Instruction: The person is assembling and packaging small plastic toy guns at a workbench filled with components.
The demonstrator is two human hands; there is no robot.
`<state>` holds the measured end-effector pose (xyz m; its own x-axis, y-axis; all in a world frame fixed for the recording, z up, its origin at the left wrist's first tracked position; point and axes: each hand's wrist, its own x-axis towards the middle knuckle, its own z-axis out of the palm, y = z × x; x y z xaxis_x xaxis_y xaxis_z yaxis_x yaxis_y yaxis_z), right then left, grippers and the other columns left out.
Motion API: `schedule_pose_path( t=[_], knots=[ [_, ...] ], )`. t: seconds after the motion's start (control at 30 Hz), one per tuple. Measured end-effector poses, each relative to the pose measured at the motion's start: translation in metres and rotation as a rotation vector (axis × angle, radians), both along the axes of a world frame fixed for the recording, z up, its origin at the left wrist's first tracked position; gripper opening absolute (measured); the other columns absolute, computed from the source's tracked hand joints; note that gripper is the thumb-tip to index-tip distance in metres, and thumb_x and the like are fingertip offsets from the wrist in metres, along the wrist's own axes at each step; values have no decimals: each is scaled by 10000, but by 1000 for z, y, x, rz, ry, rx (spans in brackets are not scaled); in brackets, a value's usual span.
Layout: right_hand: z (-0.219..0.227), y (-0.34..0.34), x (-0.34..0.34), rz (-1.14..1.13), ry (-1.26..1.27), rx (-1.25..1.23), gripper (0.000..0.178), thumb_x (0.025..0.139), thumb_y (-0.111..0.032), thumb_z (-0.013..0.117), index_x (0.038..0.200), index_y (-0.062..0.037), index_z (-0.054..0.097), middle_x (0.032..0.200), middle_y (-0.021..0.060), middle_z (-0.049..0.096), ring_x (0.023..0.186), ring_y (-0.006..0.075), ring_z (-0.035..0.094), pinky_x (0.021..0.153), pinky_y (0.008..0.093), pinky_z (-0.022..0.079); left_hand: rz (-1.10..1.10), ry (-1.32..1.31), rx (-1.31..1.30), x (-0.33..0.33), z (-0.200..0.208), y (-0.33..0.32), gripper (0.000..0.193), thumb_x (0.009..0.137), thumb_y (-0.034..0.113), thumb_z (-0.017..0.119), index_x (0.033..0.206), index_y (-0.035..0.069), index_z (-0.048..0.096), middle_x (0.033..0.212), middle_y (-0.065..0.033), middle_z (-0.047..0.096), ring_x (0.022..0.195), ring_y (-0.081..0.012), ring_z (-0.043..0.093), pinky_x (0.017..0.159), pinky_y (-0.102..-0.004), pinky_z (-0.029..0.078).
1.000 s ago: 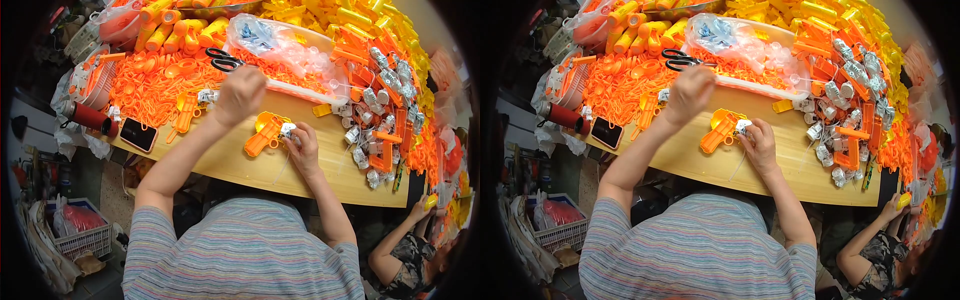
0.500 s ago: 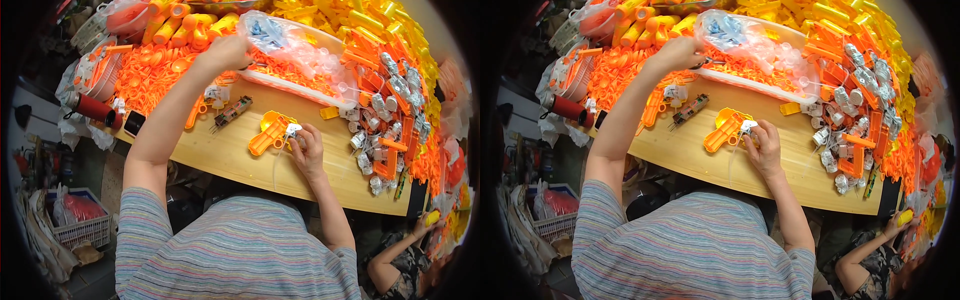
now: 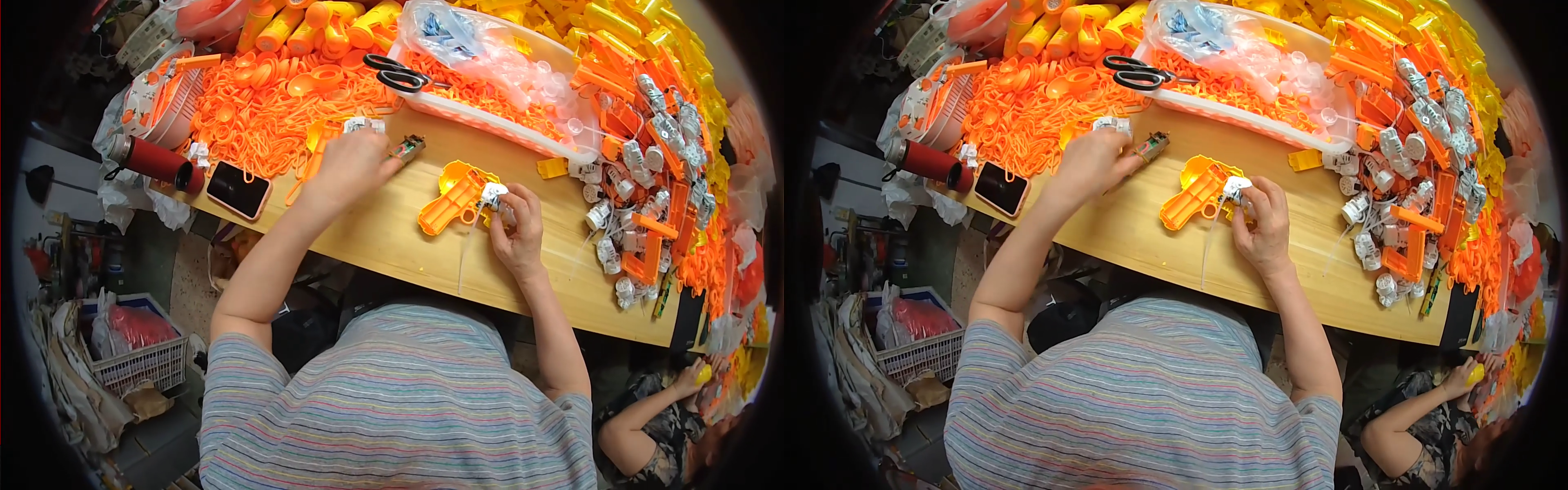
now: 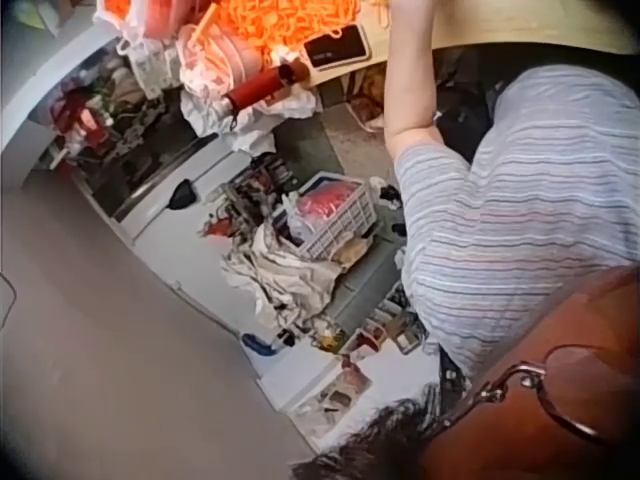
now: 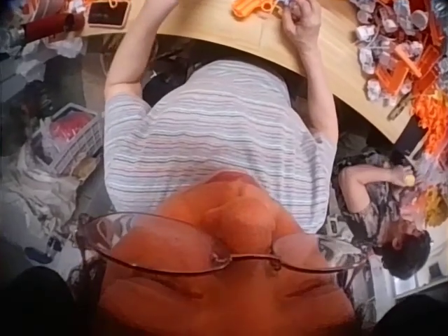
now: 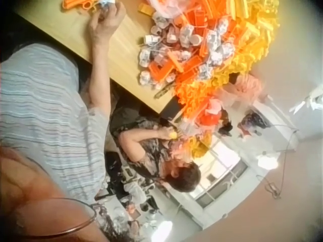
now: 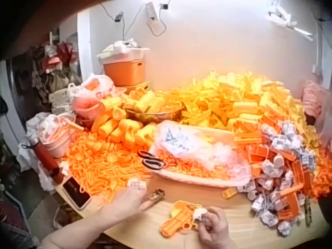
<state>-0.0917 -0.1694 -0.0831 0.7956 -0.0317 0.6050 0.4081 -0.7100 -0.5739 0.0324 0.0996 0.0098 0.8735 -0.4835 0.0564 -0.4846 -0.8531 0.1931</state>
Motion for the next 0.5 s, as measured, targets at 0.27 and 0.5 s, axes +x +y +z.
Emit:
schedule_pose_path(
  t=[0.27, 0.5],
  knots=[
    [-2, -4, 0, -43, -68, -105, 373, 777, 91, 645, 1122, -48, 622, 1304, 203, 528, 1215, 372, 514, 984, 425, 461, -90, -72, -110, -36, -28, -22, 300, 798, 260, 761, 993, 55, 661, 953, -123, 574, 909, -312, 634, 695, -456, 535],
    [7, 6, -10, -180, -127, -86, 300, 781, 52, 685, 1059, -55, 652, 1352, 215, 492, 1270, 391, 472, 1046, 425, 411, -48, 86, -150, -23, -46, -15, 379, 761, 237, 783, 1034, 36, 614, 927, -140, 644, 873, -322, 662, 725, -430, 528]
  ],
)
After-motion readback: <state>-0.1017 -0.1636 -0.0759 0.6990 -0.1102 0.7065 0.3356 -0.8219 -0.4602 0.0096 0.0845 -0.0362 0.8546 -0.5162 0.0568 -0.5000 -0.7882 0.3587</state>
